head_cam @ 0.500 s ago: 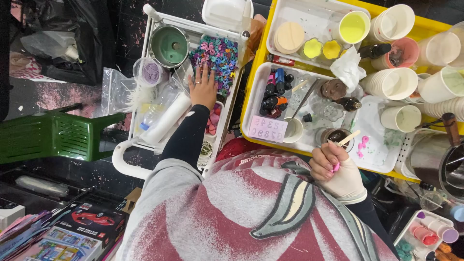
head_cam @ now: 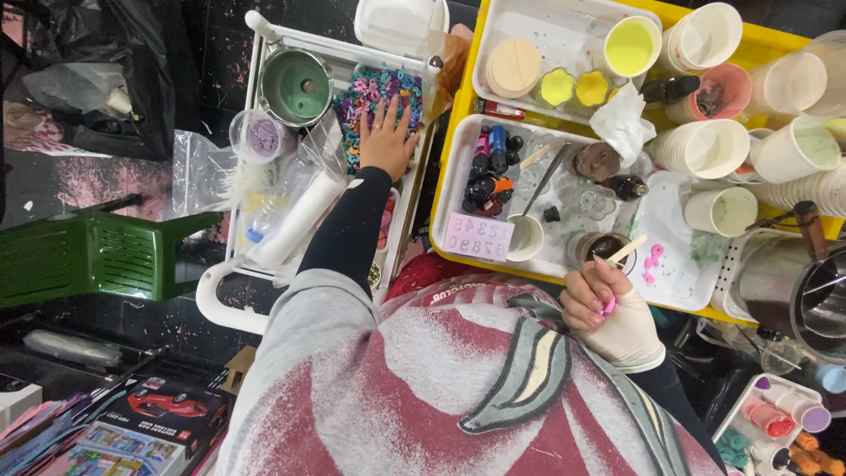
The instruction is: Placing decorative wax flower shapes into containers and stirring melted wax.
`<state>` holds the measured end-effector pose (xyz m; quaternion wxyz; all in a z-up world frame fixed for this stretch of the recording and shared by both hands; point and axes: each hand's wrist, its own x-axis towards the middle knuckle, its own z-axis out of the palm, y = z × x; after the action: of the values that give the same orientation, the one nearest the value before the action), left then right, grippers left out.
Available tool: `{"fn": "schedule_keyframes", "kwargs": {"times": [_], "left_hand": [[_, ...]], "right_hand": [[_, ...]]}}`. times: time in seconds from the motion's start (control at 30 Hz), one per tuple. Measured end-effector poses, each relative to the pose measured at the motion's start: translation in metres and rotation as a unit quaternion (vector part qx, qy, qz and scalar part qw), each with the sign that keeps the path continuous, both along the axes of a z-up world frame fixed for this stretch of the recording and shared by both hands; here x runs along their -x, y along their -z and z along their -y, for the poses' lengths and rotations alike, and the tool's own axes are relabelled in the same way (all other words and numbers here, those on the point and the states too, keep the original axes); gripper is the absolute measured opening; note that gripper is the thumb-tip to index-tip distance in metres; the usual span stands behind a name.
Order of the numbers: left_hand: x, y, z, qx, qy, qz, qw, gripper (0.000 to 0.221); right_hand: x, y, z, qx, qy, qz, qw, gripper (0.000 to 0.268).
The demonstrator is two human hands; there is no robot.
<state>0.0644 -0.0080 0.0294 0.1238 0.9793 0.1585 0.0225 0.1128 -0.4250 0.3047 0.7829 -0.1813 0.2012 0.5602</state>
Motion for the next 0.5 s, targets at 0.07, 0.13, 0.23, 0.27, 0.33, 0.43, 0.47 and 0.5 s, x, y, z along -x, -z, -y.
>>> {"fn": "schedule_keyframes", "kwargs": {"times": [0.07, 0.13, 0.23, 0.27, 0.33, 0.43, 0.47, 0.5], "left_hand": [[0.009, 0.004, 0.003, -0.004, -0.007, -0.020, 1.000, 0.060], [0.019, 0.008, 0.003, -0.007, -0.014, -0.041, 0.999, 0.061], [0.037, 0.014, 0.003, -0.016, -0.005, -0.031, 0.999, 0.063], [0.041, 0.012, 0.003, -0.027, -0.002, -0.020, 0.999, 0.060], [0.044, 0.009, 0.002, -0.039, 0.002, -0.008, 0.999, 0.057], [0.034, 0.002, -0.005, -0.013, -0.028, 0.043, 0.999, 0.046], [0.029, -0.002, -0.006, -0.003, -0.062, 0.068, 0.996, 0.040], [0.024, -0.006, -0.006, 0.007, -0.095, 0.094, 0.991, 0.034]], "right_hand": [[-0.001, 0.001, 0.003, -0.003, 0.002, 0.002, 1.000, 0.048], [-0.003, 0.002, 0.004, -0.006, 0.003, 0.004, 1.000, 0.049], [-0.005, 0.002, 0.005, -0.004, 0.004, -0.004, 1.000, 0.048], [-0.006, 0.002, 0.005, -0.001, 0.004, -0.004, 1.000, 0.048], [-0.007, 0.001, 0.004, 0.001, 0.004, -0.003, 1.000, 0.048], [-0.009, 0.000, 0.002, -0.018, -0.003, -0.003, 1.000, 0.048], [-0.009, 0.000, 0.002, -0.009, 0.000, -0.008, 1.000, 0.047], [-0.008, 0.001, 0.002, 0.001, 0.002, -0.012, 1.000, 0.047]]}}
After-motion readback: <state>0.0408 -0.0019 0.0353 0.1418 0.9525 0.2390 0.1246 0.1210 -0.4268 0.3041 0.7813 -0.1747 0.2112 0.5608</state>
